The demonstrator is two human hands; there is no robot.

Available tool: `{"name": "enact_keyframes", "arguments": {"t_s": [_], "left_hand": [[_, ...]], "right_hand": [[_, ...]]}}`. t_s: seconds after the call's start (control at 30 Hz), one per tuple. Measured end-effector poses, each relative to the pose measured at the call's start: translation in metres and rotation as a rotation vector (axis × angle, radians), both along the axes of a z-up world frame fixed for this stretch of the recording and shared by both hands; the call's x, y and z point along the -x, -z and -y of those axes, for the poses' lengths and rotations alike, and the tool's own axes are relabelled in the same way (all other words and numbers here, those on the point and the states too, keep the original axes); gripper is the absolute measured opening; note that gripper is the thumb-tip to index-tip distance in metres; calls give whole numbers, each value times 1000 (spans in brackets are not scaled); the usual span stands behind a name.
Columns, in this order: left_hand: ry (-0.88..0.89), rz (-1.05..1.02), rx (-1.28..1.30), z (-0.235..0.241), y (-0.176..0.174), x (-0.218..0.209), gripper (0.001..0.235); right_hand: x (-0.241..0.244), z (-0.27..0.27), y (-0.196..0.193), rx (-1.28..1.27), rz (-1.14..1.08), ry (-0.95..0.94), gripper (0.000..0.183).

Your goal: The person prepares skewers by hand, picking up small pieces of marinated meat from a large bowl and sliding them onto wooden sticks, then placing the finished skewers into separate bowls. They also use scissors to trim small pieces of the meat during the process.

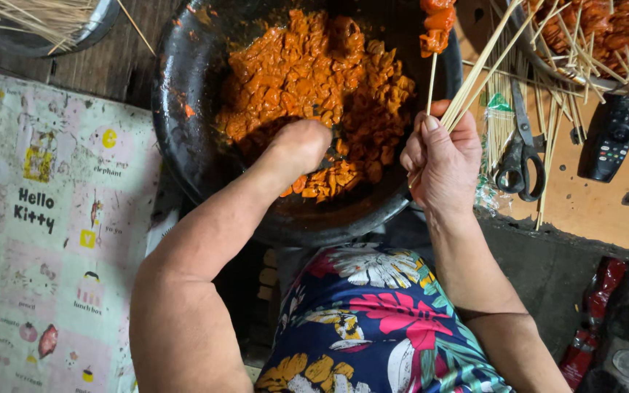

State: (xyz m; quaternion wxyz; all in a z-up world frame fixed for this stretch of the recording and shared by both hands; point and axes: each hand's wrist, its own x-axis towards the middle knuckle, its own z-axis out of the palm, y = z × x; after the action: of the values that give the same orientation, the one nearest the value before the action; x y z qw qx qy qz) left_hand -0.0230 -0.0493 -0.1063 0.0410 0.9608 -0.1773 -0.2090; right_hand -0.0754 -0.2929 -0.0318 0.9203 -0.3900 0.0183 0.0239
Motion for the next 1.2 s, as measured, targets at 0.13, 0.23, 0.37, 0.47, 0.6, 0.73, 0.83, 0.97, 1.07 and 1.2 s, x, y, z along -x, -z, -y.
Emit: {"name": "enact_keyframes", "arguments": {"t_s": [0.13,0.23,0.37,0.47,0.6,0.73,0.83,0.97,1.07,1.2], "left_hand": [[-51,1,-35,-1,-16,-2,16],[-2,136,28,-2,-30,4,21],[157,108,193,10,-28,5,29],[303,190,196,25,-8,9,22],[220,204,294,20,-9,3,18],[-88,203,644,12,-31,-14,25],[-442,47,1234,-4,-55,-18,28],[-671,38,1669,-20,-104,-18,23],[-712,121,1935,-21,-127,-26,18],[-693,227,2032,-31,-141,-29,19]], "right_hand": [[-2,0,1,1,20,2,13],[-2,0,2,-12,18,1,13],[-4,0,2,-50,4,-2,13],[-5,-1,3,-36,11,-9,13],[-4,-2,4,-12,10,-29,10],[-5,-5,10,52,56,-57,11],[-1,-11,17,157,102,-49,11],[-1,-11,18,310,50,-61,12],[1,-12,22,399,86,-83,9],[2,-15,28,478,137,-93,11]]}}
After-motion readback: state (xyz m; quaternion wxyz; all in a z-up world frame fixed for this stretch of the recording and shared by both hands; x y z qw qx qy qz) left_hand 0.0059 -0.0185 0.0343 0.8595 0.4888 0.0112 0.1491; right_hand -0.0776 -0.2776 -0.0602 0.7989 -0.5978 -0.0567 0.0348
